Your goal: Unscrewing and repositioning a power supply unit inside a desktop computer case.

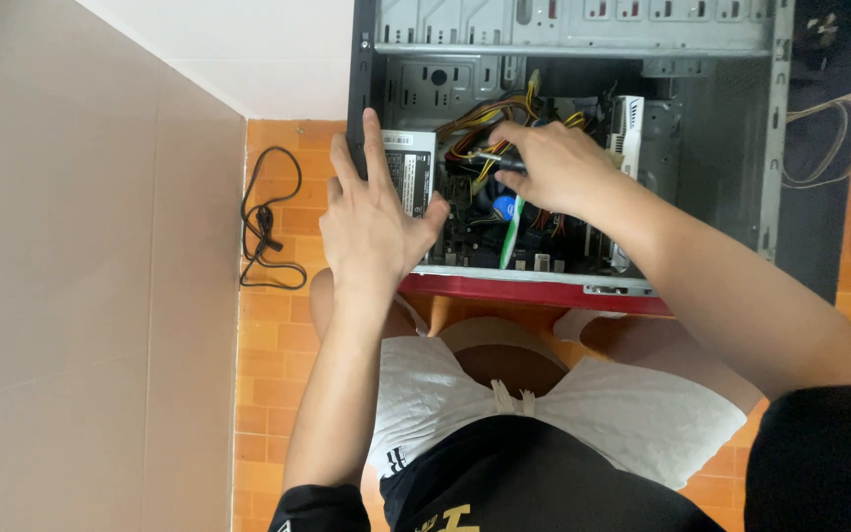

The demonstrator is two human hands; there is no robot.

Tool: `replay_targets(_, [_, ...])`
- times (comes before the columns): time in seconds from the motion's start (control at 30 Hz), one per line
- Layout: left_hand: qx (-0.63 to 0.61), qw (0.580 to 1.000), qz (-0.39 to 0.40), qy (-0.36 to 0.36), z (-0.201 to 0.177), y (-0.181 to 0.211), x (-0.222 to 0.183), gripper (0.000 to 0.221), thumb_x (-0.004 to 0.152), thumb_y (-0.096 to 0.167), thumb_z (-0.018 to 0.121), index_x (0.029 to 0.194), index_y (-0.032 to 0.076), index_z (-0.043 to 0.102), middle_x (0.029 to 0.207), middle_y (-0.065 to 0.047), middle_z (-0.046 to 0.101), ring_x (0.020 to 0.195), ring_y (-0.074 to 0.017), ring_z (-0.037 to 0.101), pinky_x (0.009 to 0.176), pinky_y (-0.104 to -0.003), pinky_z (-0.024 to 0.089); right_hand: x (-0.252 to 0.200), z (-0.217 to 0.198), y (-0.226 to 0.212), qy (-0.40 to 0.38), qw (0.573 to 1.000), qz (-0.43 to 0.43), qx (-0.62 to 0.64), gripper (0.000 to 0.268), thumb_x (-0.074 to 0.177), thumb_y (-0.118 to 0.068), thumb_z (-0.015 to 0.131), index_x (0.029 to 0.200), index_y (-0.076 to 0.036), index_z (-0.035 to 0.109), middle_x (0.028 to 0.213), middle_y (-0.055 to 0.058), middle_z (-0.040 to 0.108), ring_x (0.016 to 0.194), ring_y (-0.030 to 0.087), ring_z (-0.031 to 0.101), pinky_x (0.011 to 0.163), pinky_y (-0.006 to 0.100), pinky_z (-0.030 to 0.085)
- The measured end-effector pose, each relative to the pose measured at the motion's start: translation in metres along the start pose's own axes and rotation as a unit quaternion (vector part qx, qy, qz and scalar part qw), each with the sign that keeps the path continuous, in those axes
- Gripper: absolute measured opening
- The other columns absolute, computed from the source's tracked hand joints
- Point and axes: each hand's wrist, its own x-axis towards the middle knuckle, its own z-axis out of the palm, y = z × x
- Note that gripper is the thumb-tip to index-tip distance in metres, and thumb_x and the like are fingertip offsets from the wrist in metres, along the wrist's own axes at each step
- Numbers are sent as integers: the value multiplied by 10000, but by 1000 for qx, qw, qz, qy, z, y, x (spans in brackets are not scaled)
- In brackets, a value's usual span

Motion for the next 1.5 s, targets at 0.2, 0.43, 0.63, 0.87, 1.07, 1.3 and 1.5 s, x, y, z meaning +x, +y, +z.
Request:
replay_targets(0.2, [-13,1000,5,-3,0,-1,1,1096,724,427,751,1612,113,190,1470,-289,335,1080,-496,636,735,-598,603,1,0,-1,38,999,19,-2,278,997,-136,613,1258,-93,702,969,260,745,817,448,746,765,487,592])
replay_targets(0.43, [-10,1000,15,16,7,-8,1,985,815,531,653,1588,177,156,1527,-223,353,1004,-482,599,593,-579,552,18,6,26,3,992,16,-122,496,1035,-324,598,1482,-123,525,779,196,764,779,410,751,707,563,603])
replay_targets(0.63, [-59,997,23,36,1,-7,-1,711,930,391,503,1560,172,260,1514,-236,389,1045,-510,606,573,-621,520,18,4,28,-30,987,31,-152,463,1037,-308,571,1445,-92,537,795,177,763,758,405,752,640,569,615])
replay_targets(0.87, [-31,999,13,35,-6,-6,1,617,917,304,512,1503,161,380,1513,-163,421,910,-424,667,449,-550,517,10,2,11,-212,954,32,-208,387,1011,-245,514,1396,-266,545,971,53,766,784,286,771,588,438,685])
replay_targets(1.07, [-41,998,28,50,3,-11,3,617,901,280,525,1489,124,425,1502,-217,439,997,-432,670,571,-528,542,-4,23,26,-233,924,-22,-303,655,933,-357,508,1571,-297,370,852,-1,759,715,280,764,514,436,614])
replay_targets(1.3, [-59,997,17,37,-3,-5,5,545,903,265,506,1426,114,484,1496,-216,428,1063,-444,671,510,-507,548,-5,29,32,-186,937,-17,-295,559,943,-674,474,1330,-284,578,661,25,751,608,313,760,445,433,576])
replay_targets(1.5, [-51,998,18,34,1,-8,5,569,880,257,513,1428,103,490,1499,-231,433,1246,-432,632,498,-471,552,-7,22,33,-185,934,8,-304,467,987,-679,445,1064,-259,634,595,-20,694,548,265,725,417,406,512])
